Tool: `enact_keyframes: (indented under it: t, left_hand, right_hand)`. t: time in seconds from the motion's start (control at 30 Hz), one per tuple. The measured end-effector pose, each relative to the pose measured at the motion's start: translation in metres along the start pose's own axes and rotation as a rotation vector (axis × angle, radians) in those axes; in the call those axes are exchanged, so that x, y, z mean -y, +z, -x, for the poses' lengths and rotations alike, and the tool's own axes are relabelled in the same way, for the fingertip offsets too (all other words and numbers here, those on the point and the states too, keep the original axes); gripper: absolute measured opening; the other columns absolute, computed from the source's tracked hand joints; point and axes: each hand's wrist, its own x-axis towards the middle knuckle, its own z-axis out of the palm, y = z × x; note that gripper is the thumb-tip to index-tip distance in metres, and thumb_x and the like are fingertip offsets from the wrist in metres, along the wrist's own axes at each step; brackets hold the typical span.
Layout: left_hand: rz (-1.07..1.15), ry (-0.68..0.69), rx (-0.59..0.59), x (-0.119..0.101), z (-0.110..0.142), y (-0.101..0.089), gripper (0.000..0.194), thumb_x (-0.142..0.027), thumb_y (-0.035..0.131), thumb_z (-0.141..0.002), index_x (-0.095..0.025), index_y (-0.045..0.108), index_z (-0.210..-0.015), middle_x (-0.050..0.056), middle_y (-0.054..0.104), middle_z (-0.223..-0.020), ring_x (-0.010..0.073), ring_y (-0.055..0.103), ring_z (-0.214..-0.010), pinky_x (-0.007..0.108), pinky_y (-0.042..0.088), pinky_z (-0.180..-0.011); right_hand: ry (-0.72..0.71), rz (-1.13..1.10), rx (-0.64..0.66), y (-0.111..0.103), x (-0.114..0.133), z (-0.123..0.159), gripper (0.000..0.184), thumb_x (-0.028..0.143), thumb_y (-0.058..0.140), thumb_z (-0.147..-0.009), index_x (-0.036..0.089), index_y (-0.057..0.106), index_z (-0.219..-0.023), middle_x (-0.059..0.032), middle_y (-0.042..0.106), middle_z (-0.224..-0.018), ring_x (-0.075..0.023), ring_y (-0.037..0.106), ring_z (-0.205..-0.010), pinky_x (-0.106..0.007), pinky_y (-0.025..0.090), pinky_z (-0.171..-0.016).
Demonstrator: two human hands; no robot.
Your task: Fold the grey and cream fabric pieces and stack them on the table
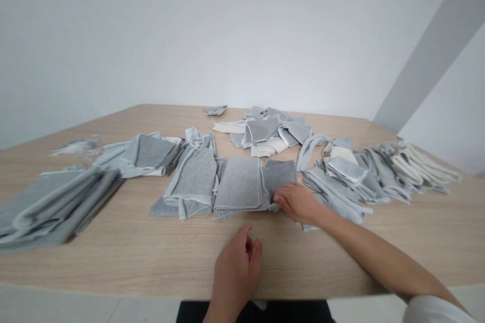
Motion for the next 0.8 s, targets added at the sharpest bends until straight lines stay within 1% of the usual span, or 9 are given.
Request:
enact_keyframes:
  t: [0.07,0.13,0.2,0.33,0.4,0.5,0.6,0.7,0.8]
  left_hand:
    - [0.007,-0.005,0.005,0.000,0.000,0.000,0.039,-0.035,0.039,-0.093,-0.014,0.052,-0.123,0.005,0.067,-0.085,0.0210,0.062,-0.080,0.032,0.041,-0.075]
    - [0.006,-0.007,0.008,-0.001,0.000,0.000,0.039,-0.035,0.039,-0.093,-0.014,0.053,-0.123,0.005,0.066,-0.085,0.0212,0.062,-0.079,0.032,0.041,-0.075]
    - [0.001,-0.013,0.013,-0.001,0.000,0.000,0.039,-0.035,0.040,-0.092,-0.015,0.053,-0.123,0.004,0.066,-0.085,0.0212,0.062,-0.079,0.032,0.041,-0.074]
    - [0.006,-0.023,0.018,-0.001,-0.001,0.002,0.039,-0.035,0.041,-0.092,-0.015,0.052,-0.123,0.004,0.067,-0.085,0.0209,0.062,-0.080,0.032,0.041,-0.075]
    - [0.012,-0.027,0.012,0.000,0.000,0.001,0.039,-0.035,0.041,-0.092,-0.015,0.052,-0.123,0.004,0.067,-0.084,0.0207,0.062,-0.080,0.031,0.041,-0.074]
    - [0.018,-0.014,-0.003,0.000,0.002,0.000,0.038,-0.035,0.040,-0.092,-0.016,0.053,-0.122,0.003,0.066,-0.083,0.0202,0.063,-0.078,0.031,0.041,-0.074]
    - [0.019,-0.002,-0.014,-0.001,0.003,-0.001,0.038,-0.036,0.040,-0.092,-0.016,0.053,-0.122,0.004,0.067,-0.084,0.0205,0.063,-0.080,0.031,0.041,-0.074]
    - [0.007,-0.009,-0.017,-0.003,0.003,-0.002,0.039,-0.036,0.040,-0.092,-0.016,0.053,-0.122,0.004,0.067,-0.085,0.0206,0.064,-0.080,0.031,0.041,-0.074]
    - [-0.010,-0.013,-0.008,-0.005,0.002,-0.002,0.039,-0.035,0.040,-0.092,-0.016,0.053,-0.122,0.004,0.068,-0.084,0.0203,0.064,-0.080,0.030,0.041,-0.073]
  right_hand:
    - [0.082,0.023,-0.034,-0.003,-0.015,-0.013,0.033,0.030,0.039,-0.096,0.016,0.068,-0.096,-0.0136,0.070,-0.098,-0.0237,0.060,-0.101,-0.037,0.039,-0.095]
    - [0.139,0.047,-0.045,-0.004,-0.032,-0.030,0.032,0.030,0.045,-0.093,0.012,0.065,-0.110,-0.0192,0.061,-0.123,-0.0298,0.050,-0.121,-0.044,0.033,-0.103]
    - [0.162,0.057,-0.011,-0.003,-0.047,-0.049,0.038,0.029,0.048,-0.090,0.011,0.059,-0.122,-0.0187,0.052,-0.137,-0.0320,0.040,-0.132,-0.046,0.029,-0.108]
    - [0.166,0.066,0.095,0.008,-0.060,-0.084,0.055,0.026,0.054,-0.084,0.016,0.045,-0.138,-0.0153,0.046,-0.144,-0.0303,0.031,-0.139,-0.049,0.025,-0.110]
    - [0.163,0.070,0.154,0.014,-0.061,-0.095,0.062,0.030,0.059,-0.080,0.018,0.043,-0.139,-0.0156,0.049,-0.141,-0.0312,0.037,-0.135,-0.052,0.024,-0.109]
    - [0.173,0.084,0.208,0.018,-0.061,-0.100,0.060,0.032,0.060,-0.078,0.019,0.047,-0.135,-0.0158,0.058,-0.131,-0.0331,0.050,-0.123,-0.058,0.025,-0.106]
    - [0.187,0.096,0.200,0.016,-0.065,-0.098,0.051,0.032,0.060,-0.076,0.019,0.056,-0.125,-0.0147,0.064,-0.120,-0.0341,0.053,-0.116,-0.058,0.025,-0.103]
    - [0.193,0.077,0.157,0.011,-0.069,-0.092,0.031,0.030,0.060,-0.073,0.018,0.067,-0.100,-0.0113,0.070,-0.099,-0.0316,0.059,-0.103,-0.053,0.031,-0.099]
    - [0.183,0.022,0.075,0.005,-0.072,-0.088,0.014,0.026,0.056,-0.071,0.017,0.067,-0.073,-0.0078,0.069,-0.077,-0.0258,0.062,-0.086,-0.042,0.039,-0.089]
